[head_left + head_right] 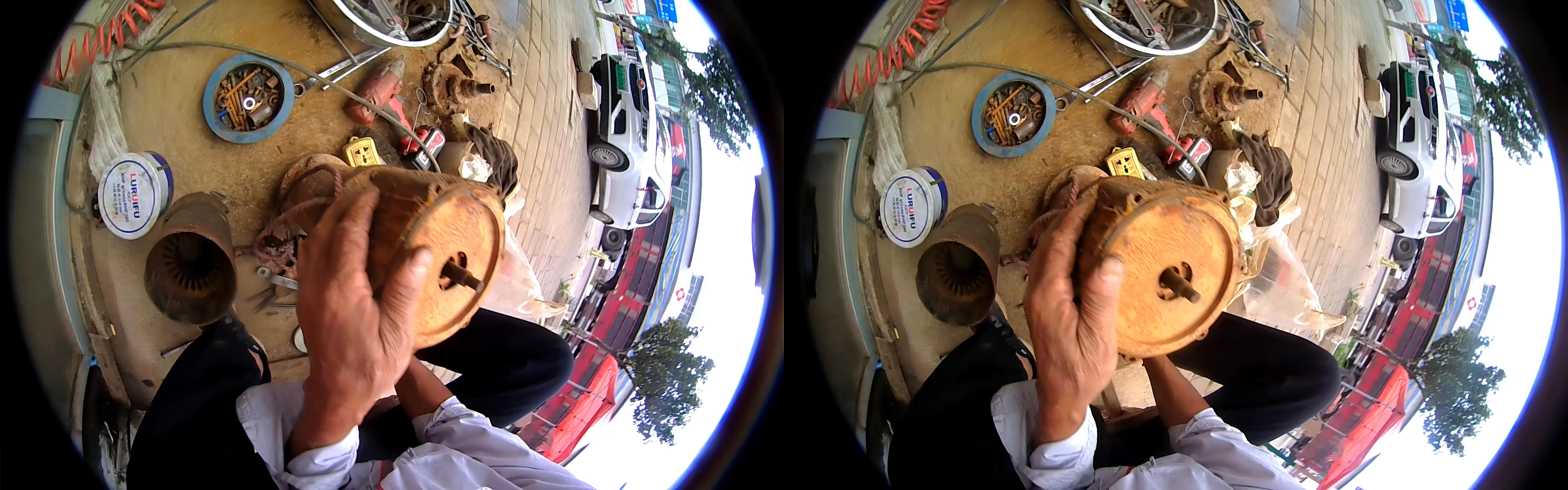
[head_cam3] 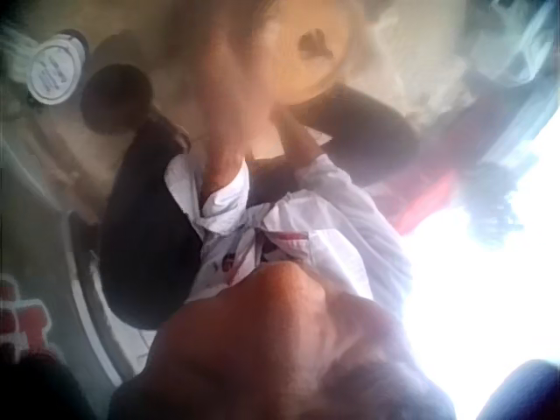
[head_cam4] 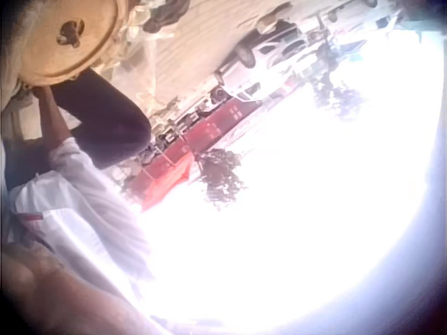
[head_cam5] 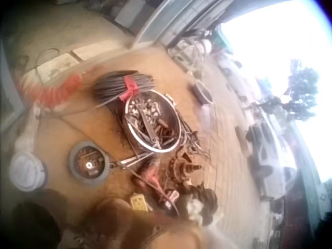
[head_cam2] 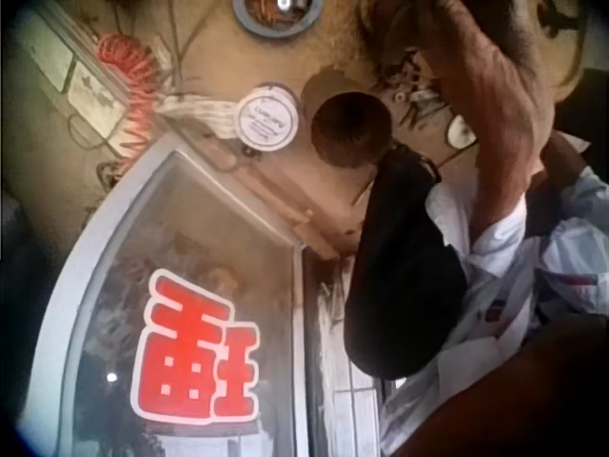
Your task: The person sits on the ground and works on a circular mechanical component, using a hammer to tap a central pin and a wrench to adjust parts. They repeatedly remove and reattach a white disc and a rusty metal cover, manipulating small fasteners and tools throughout the process.
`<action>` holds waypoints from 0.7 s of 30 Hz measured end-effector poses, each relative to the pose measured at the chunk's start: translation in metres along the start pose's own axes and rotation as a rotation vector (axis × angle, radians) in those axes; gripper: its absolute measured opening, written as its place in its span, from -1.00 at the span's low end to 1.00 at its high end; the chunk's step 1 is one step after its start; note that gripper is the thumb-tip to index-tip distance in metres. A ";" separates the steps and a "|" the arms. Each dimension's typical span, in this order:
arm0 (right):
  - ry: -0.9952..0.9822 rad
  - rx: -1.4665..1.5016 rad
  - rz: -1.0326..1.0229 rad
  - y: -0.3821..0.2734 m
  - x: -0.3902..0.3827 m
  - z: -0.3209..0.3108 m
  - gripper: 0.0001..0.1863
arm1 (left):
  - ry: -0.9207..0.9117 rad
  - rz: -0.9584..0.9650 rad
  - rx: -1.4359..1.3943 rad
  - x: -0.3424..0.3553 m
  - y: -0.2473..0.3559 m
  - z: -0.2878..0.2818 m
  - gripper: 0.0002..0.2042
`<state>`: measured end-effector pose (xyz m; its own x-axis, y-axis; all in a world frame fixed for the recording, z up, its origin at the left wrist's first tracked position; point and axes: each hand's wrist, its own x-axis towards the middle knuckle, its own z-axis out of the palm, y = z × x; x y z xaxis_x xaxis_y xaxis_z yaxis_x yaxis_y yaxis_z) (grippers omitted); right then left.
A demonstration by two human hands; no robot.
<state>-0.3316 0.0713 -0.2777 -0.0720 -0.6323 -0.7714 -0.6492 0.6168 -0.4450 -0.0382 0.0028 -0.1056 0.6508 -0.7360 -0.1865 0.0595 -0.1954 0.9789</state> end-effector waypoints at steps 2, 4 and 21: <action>-0.039 0.095 -0.045 0.018 0.029 0.006 -0.65 | 0.032 0.018 -0.012 0.001 -0.004 0.010 -0.45; -0.091 0.221 -0.088 0.024 0.051 0.000 -0.68 | 0.026 -0.040 -0.113 -0.002 0.000 0.016 -0.42; 0.004 0.661 -0.222 -0.113 -0.088 -0.151 -0.78 | -0.038 0.003 0.417 0.041 0.001 -0.017 -0.47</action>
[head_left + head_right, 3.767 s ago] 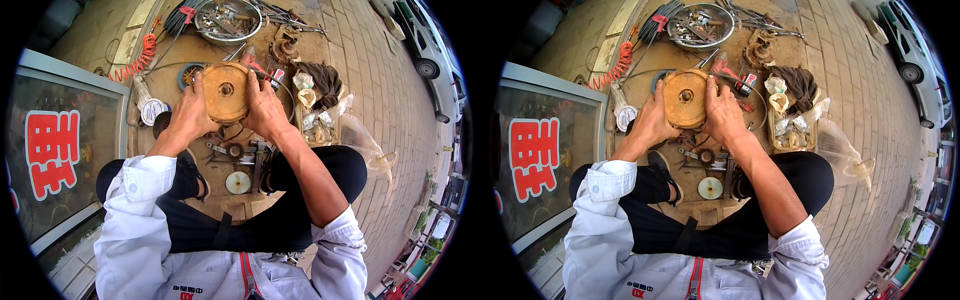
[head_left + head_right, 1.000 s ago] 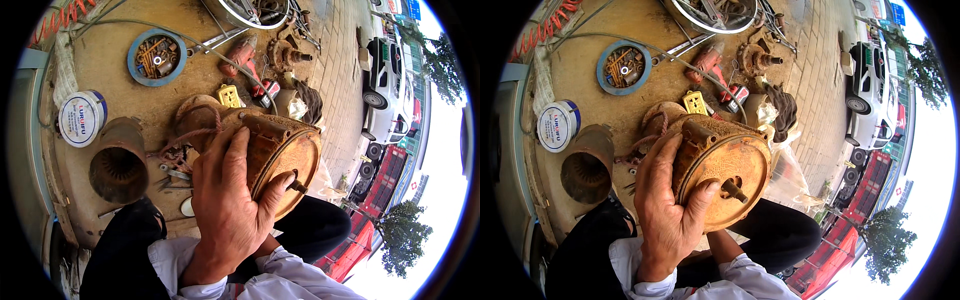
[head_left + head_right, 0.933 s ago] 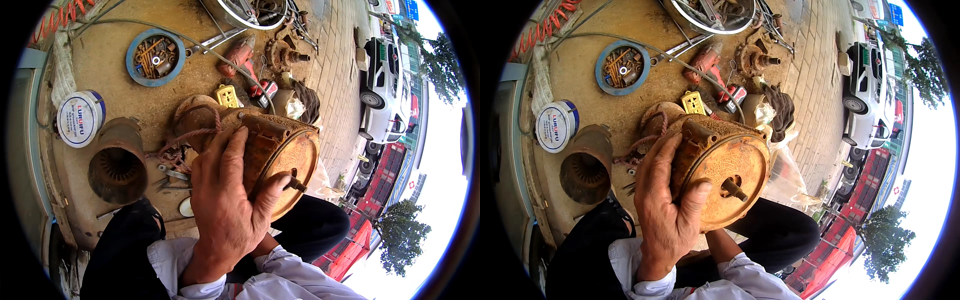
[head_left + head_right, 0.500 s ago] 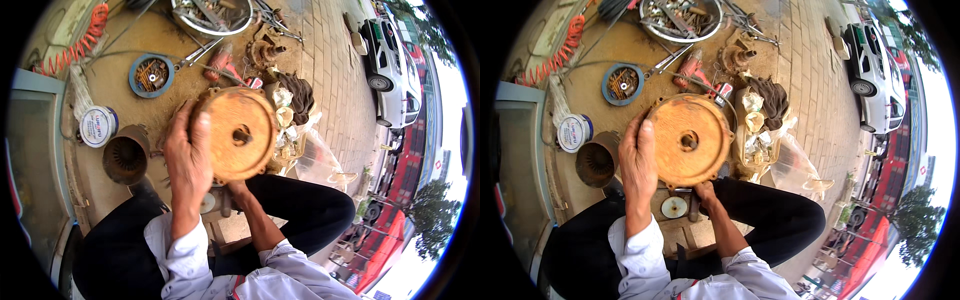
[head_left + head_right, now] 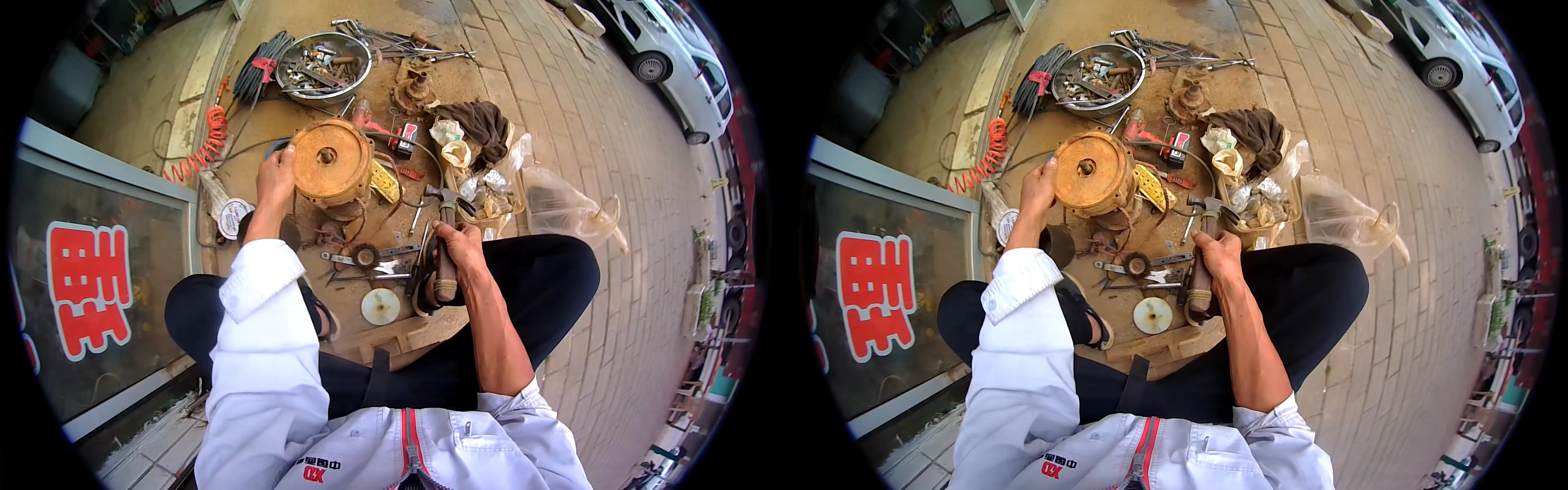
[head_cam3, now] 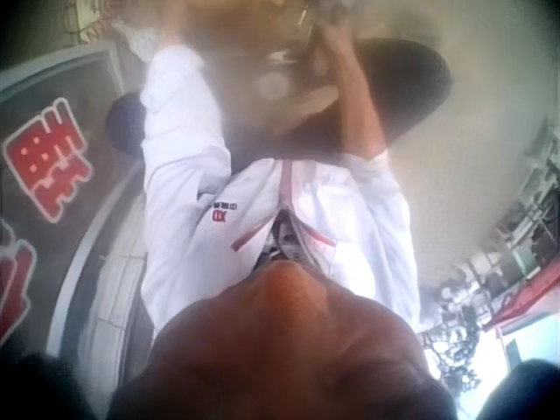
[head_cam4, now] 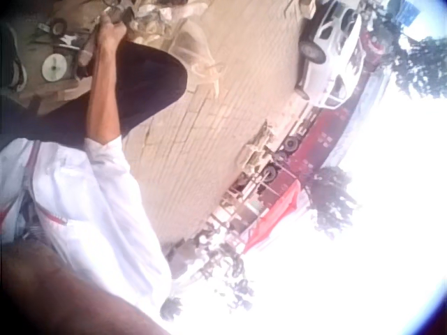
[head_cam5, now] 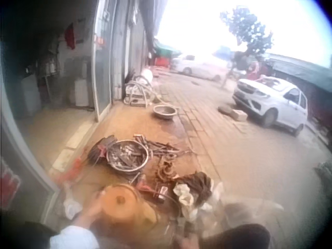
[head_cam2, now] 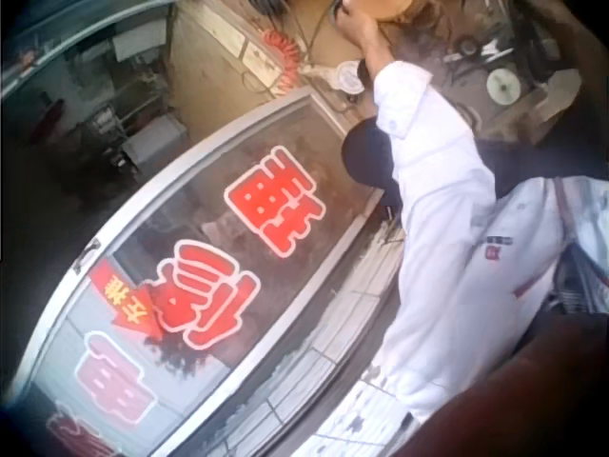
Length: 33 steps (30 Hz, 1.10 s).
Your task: The person sits on the ground and works on a circular mechanical component, using a hammer to tap a central pin and a wrench to adjust parts. They repeatedly remove and reattach a white disc and a rusty metal cover, manipulating small fasteners and tools throughout the process.
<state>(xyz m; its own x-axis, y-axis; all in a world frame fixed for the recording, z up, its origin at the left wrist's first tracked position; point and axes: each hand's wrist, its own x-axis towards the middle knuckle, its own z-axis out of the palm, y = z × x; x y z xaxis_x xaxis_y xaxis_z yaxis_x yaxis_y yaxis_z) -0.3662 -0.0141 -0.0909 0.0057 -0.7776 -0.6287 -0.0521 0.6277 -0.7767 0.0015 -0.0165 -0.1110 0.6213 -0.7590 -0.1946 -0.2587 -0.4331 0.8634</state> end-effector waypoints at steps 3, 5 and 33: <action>0.031 -0.029 -0.022 0.045 0.005 -0.002 -0.70 | -0.083 0.125 0.206 -0.014 0.041 -0.013 -0.27; 0.037 -0.232 0.053 0.090 0.023 0.010 -0.50 | -0.272 0.289 0.340 -0.005 0.038 -0.030 0.14; -0.123 -0.383 -0.785 -0.096 -0.038 0.066 -0.59 | -0.386 0.309 0.639 -0.020 0.061 -0.012 0.58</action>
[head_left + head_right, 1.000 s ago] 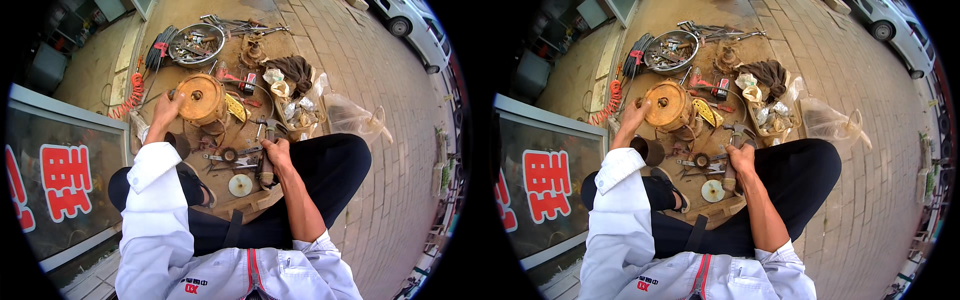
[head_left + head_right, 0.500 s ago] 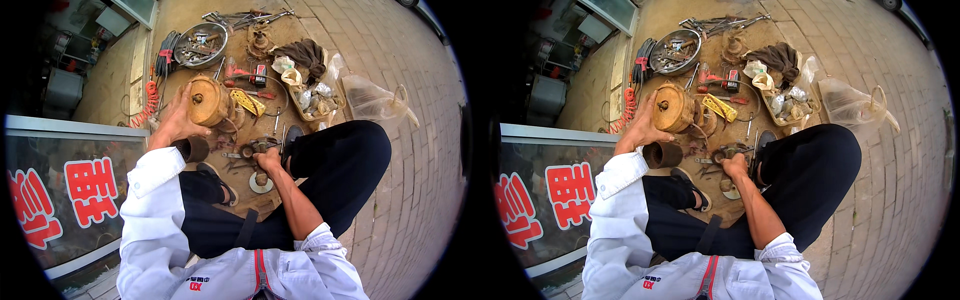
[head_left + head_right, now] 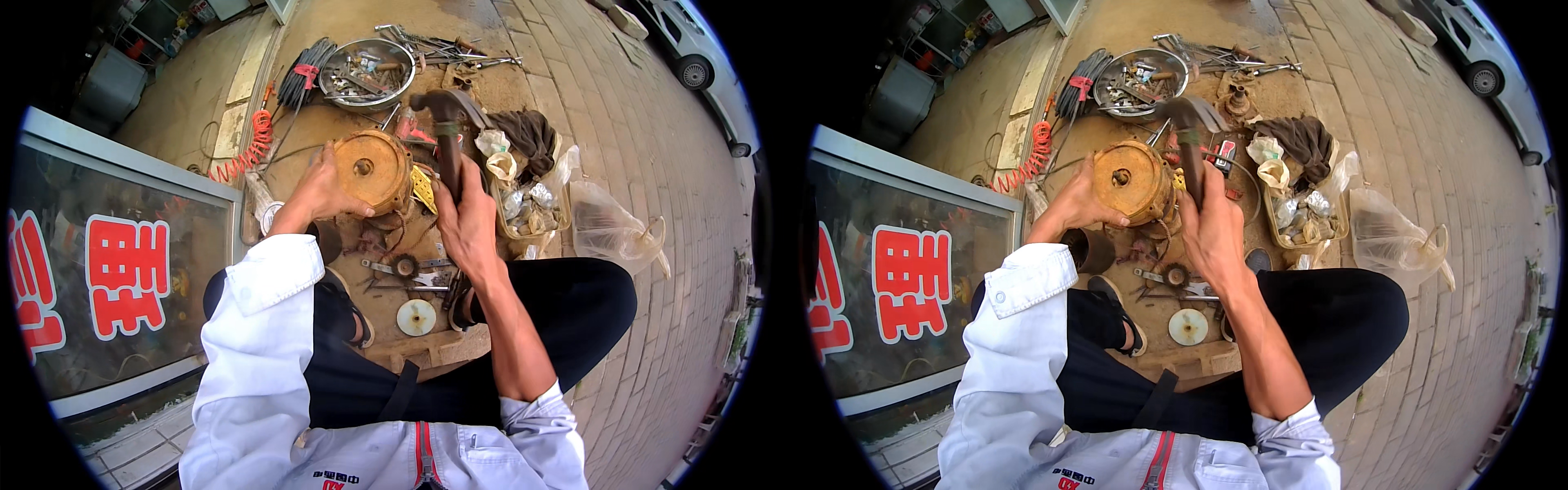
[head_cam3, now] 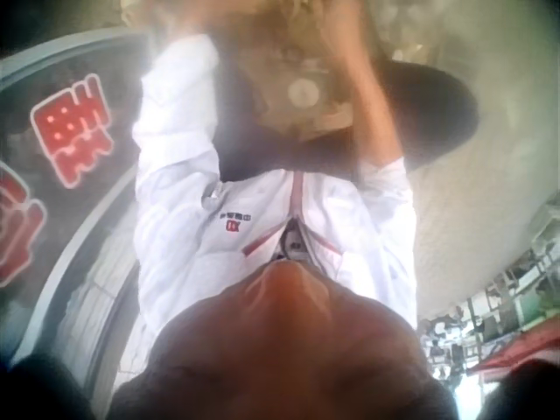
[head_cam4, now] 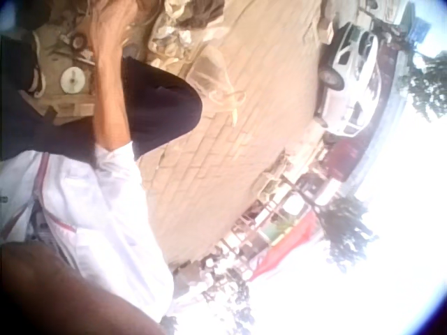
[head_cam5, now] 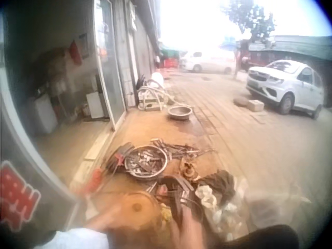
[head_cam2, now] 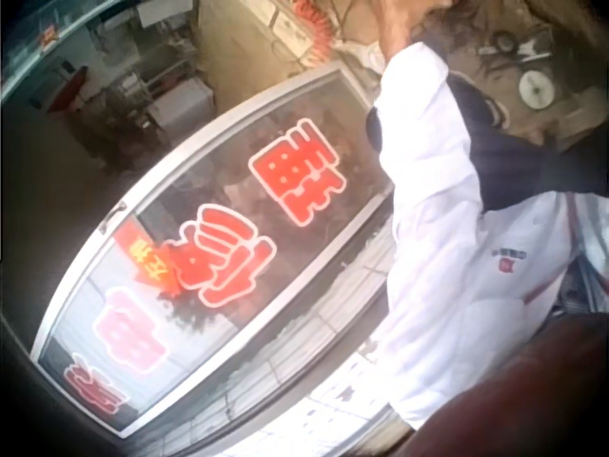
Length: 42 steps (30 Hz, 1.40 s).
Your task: The person sits on the ground and works on a circular mechanical component, using a hammer to tap a central pin and a wrench to adjust parts. They repeatedly remove and reattach a white disc and a rusty metal cover, manipulating small fasteners and tools throughout the process.
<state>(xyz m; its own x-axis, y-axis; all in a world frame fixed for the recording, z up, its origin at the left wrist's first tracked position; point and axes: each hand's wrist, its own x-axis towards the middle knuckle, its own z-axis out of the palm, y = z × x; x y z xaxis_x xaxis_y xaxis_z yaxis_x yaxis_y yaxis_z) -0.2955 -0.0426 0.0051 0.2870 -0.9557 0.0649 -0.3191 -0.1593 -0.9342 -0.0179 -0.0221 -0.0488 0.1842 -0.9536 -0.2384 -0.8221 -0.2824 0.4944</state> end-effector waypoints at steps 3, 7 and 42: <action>-0.177 -0.346 -0.161 -0.014 0.038 0.004 -0.77 | -0.029 -0.053 -0.021 -0.006 0.008 -0.002 0.58; -0.199 -0.567 -0.245 -0.021 0.046 0.019 -0.79 | 0.025 -0.065 -0.022 -0.012 0.013 0.002 0.54; -0.297 -0.671 -0.254 0.022 -0.048 -0.003 -0.88 | 0.053 0.254 -0.371 -0.017 -0.003 0.010 0.22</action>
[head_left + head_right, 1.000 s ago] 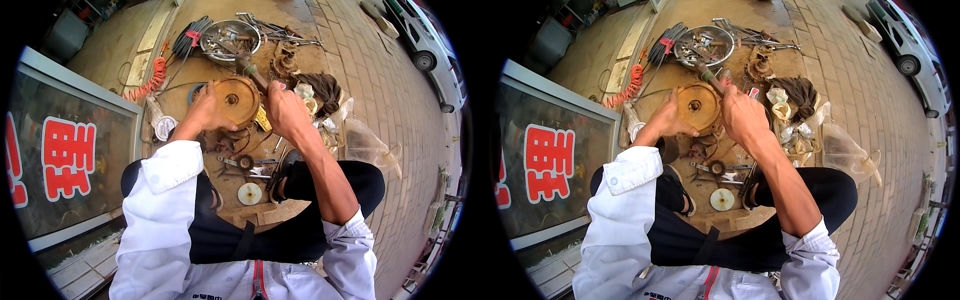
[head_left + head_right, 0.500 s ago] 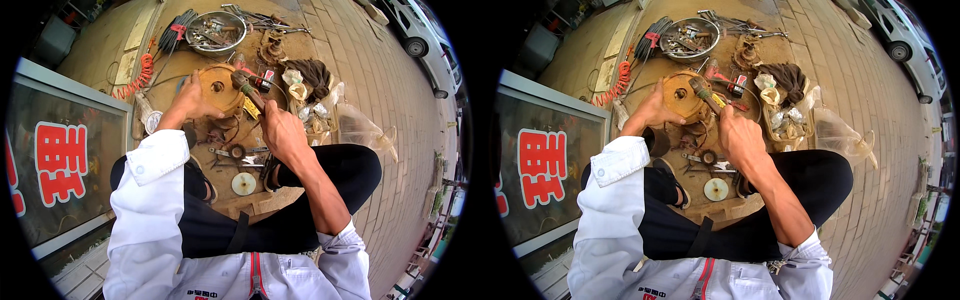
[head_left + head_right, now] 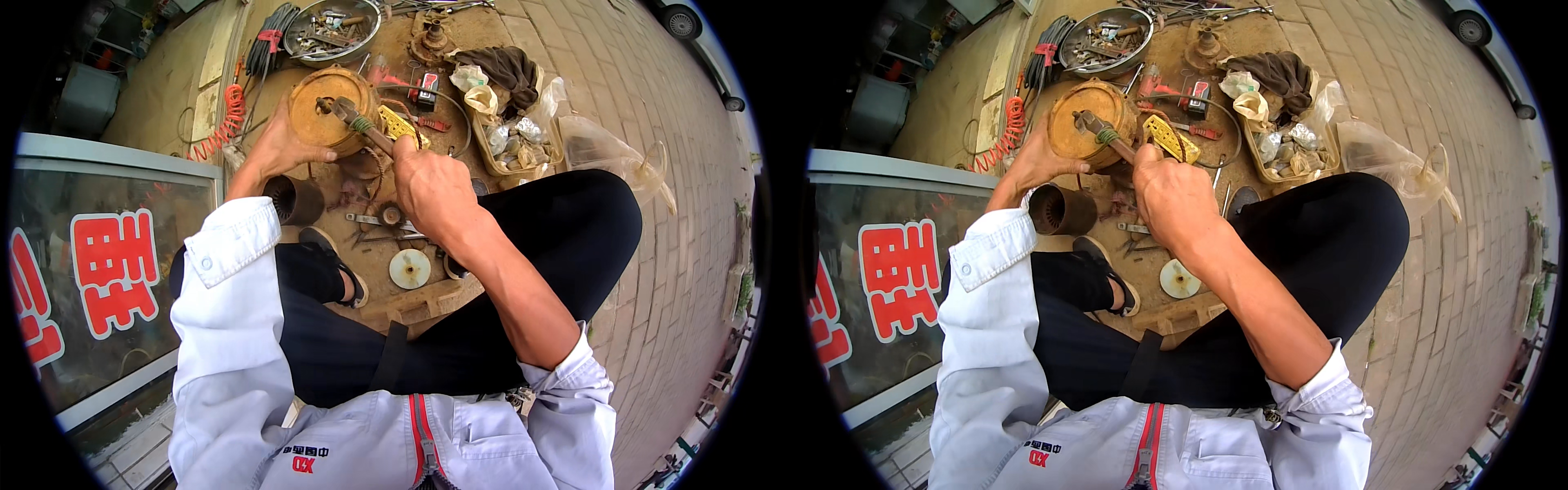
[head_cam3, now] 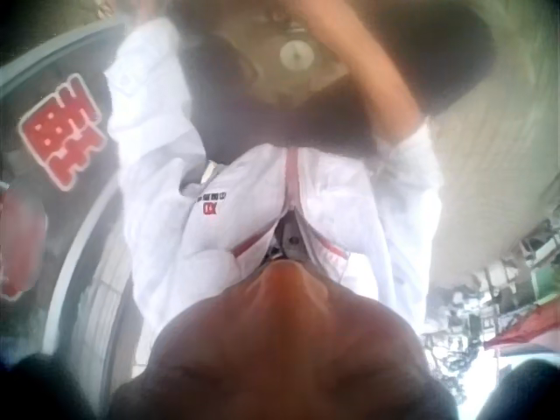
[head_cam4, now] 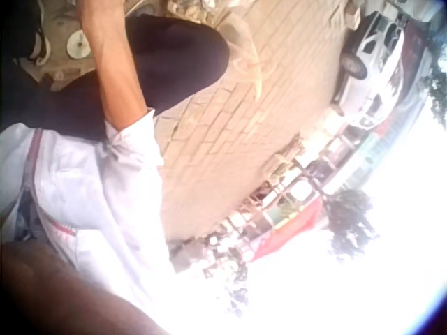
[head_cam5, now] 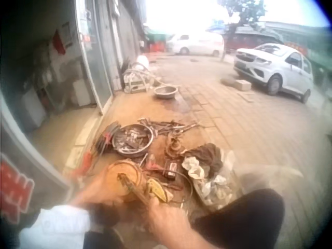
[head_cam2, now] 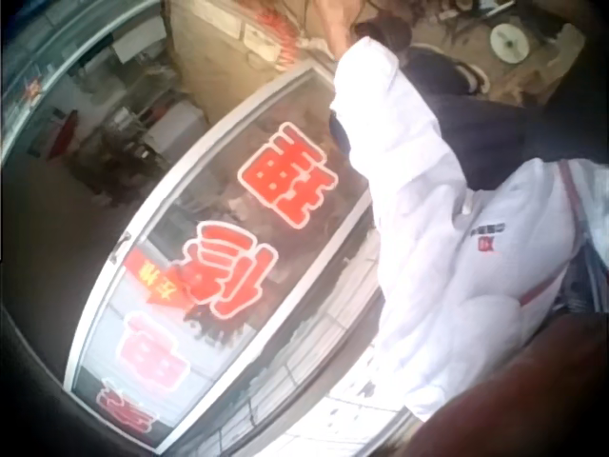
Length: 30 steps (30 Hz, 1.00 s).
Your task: The person sits on the ground and works on a circular mechanical component, using a hammer to tap a central pin and a wrench to adjust parts. They repeatedly remove and reattach a white disc and a rusty metal cover, manipulating small fasteners and tools throughout the process.
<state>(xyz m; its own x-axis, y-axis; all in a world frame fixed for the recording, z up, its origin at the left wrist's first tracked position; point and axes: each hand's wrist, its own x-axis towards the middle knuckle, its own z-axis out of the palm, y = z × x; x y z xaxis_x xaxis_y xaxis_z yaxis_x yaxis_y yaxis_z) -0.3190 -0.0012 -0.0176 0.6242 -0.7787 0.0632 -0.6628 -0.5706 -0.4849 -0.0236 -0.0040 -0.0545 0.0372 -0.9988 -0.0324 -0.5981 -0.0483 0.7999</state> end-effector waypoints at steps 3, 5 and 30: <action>-0.009 0.006 -0.001 -0.001 0.001 -0.007 -0.86 | 0.085 -0.065 0.047 -0.027 0.017 0.010 0.10; -0.054 0.002 0.016 -0.003 0.001 -0.012 -0.86 | 0.169 -0.134 0.081 -0.033 0.008 0.014 0.10; -0.053 -0.009 -0.082 -0.086 0.115 0.017 -0.73 | 0.495 -0.186 -0.062 -0.054 0.029 0.019 -0.13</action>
<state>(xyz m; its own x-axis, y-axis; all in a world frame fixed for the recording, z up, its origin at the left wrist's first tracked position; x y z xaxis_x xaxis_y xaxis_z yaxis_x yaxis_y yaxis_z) -0.1838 -0.0372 0.0167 0.6975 -0.7143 0.0561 -0.6118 -0.6345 -0.4723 -0.0587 0.0481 -0.0409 0.5207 -0.8481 0.0977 -0.4977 -0.2086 0.8419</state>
